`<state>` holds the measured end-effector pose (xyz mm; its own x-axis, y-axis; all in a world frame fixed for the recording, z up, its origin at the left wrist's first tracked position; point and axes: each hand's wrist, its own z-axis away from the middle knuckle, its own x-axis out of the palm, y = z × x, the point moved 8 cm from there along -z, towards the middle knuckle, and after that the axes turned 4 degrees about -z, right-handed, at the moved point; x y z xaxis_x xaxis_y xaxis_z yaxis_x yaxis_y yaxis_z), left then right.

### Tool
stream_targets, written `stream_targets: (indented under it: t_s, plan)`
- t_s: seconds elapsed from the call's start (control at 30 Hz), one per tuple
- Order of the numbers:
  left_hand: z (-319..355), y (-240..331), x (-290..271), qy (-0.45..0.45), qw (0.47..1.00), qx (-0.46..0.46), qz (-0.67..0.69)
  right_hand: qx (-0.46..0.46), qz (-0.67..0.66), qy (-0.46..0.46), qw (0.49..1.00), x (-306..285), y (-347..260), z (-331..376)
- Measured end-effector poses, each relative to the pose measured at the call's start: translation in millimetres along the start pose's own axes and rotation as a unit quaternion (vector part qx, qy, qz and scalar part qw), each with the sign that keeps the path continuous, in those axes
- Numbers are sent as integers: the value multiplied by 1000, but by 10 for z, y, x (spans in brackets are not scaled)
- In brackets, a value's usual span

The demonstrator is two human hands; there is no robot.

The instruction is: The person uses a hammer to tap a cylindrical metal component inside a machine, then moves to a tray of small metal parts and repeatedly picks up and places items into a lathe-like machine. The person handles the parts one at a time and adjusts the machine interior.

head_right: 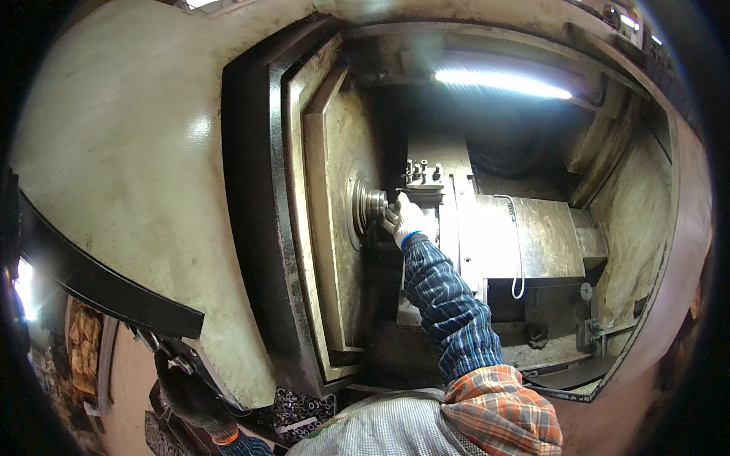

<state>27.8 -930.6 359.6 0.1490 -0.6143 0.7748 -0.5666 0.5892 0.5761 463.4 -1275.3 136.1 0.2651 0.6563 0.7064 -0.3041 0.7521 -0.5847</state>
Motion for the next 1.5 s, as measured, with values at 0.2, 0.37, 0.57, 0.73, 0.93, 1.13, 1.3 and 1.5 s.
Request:
stream_targets:
  t_s: [0.2,0.37,0.57,0.73,0.93,1.13,1.3,1.5]
  plan:
    - [153,146,118,-24,934,165,-317,4,-27,15,1000,-69,94,-199]
    - [223,259,166,80,837,234,-487,-40,-4,6,999,-97,10,-61]
    - [247,290,173,126,711,212,-659,-45,60,40,996,-106,-125,285]
    - [299,319,220,116,714,289,-627,-30,132,1,991,-3,-94,318]
    - [311,309,358,86,663,325,-669,-23,163,-36,986,43,-75,166]
    - [243,330,212,148,636,265,-709,8,138,-55,989,92,-40,248]
    - [207,356,319,-5,614,299,-730,-52,283,-47,957,119,-232,413]
    - [347,338,179,70,458,303,-833,-137,417,-58,897,224,-364,463]
